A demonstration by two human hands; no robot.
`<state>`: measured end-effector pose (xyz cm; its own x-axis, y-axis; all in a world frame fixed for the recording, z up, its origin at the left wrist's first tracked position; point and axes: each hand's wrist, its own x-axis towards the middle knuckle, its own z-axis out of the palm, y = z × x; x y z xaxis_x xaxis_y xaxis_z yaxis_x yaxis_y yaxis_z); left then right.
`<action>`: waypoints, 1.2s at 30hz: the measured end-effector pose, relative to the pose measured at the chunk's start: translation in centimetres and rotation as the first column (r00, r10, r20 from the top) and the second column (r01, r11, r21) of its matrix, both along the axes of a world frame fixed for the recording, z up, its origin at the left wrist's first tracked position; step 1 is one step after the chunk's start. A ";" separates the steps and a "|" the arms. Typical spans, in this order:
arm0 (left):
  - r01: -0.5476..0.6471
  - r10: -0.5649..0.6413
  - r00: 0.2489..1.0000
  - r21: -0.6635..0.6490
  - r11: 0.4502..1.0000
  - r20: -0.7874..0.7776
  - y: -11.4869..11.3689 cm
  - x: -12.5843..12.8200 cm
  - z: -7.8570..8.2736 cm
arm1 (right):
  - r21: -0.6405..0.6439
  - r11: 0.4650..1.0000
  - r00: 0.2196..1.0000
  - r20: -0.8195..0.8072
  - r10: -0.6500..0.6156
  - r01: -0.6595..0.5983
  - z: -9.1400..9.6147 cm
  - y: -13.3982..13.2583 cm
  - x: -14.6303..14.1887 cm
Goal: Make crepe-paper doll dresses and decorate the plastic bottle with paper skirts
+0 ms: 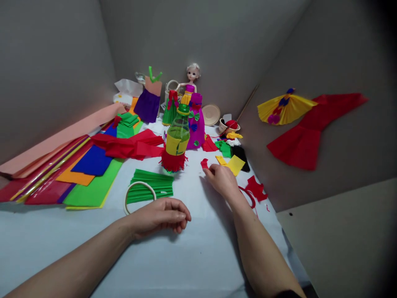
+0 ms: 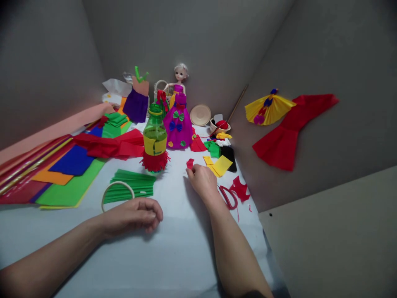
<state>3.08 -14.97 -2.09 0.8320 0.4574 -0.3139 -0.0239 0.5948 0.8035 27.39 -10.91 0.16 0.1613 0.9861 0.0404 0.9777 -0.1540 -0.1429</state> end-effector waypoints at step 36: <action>0.045 -0.038 0.998 0.129 0.991 -0.054 0.1 0.1 0.1 | 0.190 0.958 0.905 -0.330 0.270 -0.216 3.3 5.8 2.2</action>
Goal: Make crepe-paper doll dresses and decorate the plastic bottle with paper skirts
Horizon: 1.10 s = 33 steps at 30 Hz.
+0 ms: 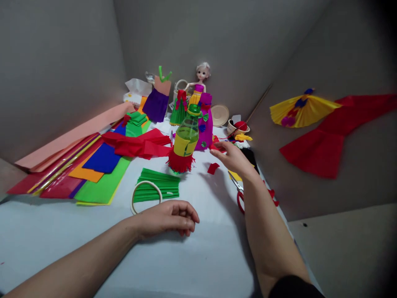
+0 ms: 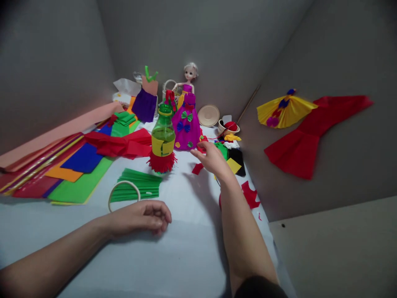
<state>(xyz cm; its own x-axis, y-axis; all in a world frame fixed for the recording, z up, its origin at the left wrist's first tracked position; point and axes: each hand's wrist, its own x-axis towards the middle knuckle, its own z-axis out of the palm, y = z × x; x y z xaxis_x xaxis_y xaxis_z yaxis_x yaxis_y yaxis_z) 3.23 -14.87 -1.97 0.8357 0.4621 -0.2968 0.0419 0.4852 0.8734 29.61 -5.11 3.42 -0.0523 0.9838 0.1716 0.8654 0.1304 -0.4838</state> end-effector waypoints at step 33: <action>0.006 -0.005 1.000 -0.023 1.000 0.030 0.1 0.0 -0.4 | 0.293 0.900 0.719 -0.543 0.434 -0.322 5.8 2.1 -8.1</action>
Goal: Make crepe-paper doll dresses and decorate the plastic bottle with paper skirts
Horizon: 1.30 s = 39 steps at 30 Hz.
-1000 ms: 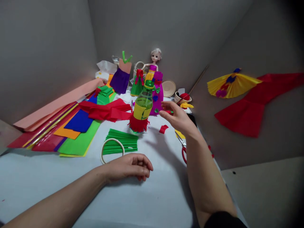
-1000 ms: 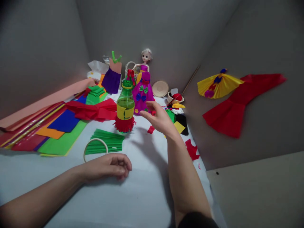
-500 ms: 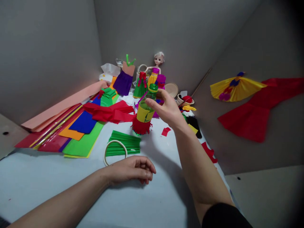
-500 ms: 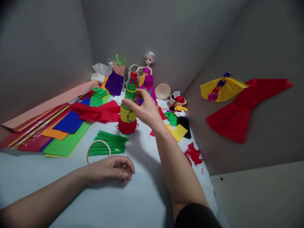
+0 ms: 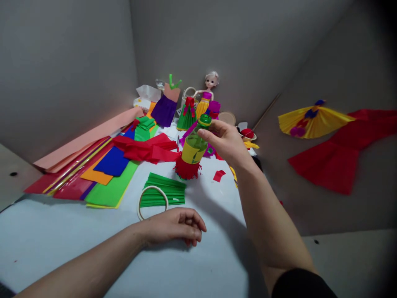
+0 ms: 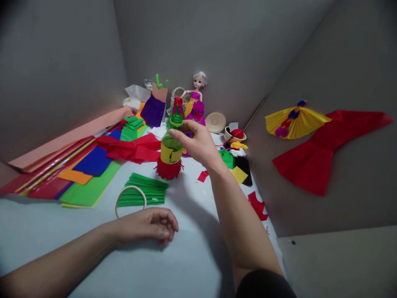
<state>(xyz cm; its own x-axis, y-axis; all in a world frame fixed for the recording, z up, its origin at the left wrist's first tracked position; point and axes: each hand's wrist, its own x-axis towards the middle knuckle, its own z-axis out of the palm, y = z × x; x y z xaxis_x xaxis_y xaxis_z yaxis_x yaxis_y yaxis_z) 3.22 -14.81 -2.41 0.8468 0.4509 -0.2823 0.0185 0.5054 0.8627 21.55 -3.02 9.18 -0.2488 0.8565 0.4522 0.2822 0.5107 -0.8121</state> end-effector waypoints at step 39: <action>-0.032 0.033 0.999 -0.104 0.994 0.013 0.2 -0.1 -0.3 | 0.288 0.499 0.467 0.176 -0.867 0.818 2.0 17.2 18.7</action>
<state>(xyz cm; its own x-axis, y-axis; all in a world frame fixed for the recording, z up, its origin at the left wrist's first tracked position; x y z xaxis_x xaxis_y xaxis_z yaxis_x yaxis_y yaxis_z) 3.15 -14.56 -2.66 0.8367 0.4471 -0.3164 -0.0115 0.5920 0.8058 40.26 14.13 11.23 0.4316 0.6472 0.6284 0.8232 0.0022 -0.5677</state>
